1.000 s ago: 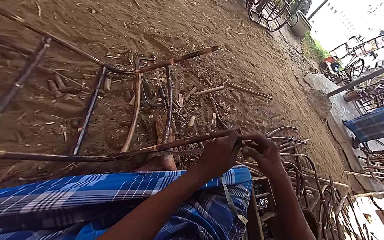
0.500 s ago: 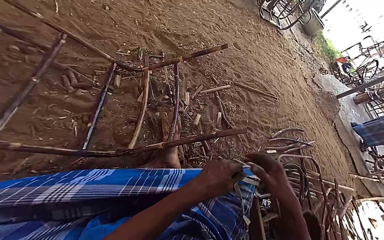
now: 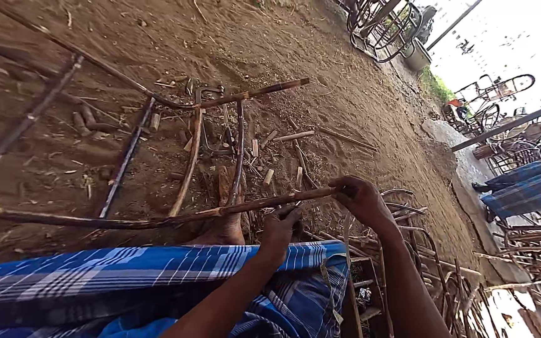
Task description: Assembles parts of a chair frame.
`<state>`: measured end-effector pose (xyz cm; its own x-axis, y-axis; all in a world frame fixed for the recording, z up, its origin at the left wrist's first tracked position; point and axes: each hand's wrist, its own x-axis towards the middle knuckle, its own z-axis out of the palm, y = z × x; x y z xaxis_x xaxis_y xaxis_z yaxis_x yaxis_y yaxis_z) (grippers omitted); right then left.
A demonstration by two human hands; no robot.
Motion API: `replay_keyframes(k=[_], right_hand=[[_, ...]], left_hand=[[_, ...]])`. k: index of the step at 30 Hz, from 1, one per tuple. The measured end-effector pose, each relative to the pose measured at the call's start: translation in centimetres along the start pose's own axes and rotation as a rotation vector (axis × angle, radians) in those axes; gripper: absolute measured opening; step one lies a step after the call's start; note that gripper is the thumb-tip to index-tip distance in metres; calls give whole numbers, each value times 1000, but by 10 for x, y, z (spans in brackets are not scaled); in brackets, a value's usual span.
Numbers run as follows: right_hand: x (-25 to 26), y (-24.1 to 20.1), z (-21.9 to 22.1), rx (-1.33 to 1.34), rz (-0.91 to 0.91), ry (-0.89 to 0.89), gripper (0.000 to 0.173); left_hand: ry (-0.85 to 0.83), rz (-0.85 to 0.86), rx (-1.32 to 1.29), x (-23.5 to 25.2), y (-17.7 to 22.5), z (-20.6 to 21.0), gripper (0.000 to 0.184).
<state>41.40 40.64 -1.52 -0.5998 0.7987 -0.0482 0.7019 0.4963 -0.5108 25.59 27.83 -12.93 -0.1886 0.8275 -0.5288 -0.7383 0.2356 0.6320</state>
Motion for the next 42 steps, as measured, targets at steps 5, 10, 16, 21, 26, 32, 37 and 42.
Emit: replay_keyframes(k=[5, 10, 16, 21, 26, 32, 37, 42], right_hand=[[3, 3, 1, -87, -9, 43, 21], [3, 4, 0, -66, 41, 29, 21], [5, 5, 3, -55, 50, 31, 20], [7, 5, 4, -58, 57, 28, 22], [9, 2, 4, -58, 76, 12, 22], [13, 0, 0, -154, 104, 22, 20], [39, -21, 12, -58, -151, -82, 23], [87, -30, 38, -18, -246, -447, 14]], left_hand=[[85, 28, -67, 7, -2, 10, 19], [138, 36, -85, 11, -7, 14, 22], [129, 62, -134, 14, -12, 17, 20], [144, 69, -210, 17, -14, 19, 19], [189, 51, -308, 20, -13, 24, 32], [178, 87, -274, 28, -18, 21, 31], [208, 127, -186, 31, -15, 21, 28], [208, 154, -130, 29, -18, 23, 30]])
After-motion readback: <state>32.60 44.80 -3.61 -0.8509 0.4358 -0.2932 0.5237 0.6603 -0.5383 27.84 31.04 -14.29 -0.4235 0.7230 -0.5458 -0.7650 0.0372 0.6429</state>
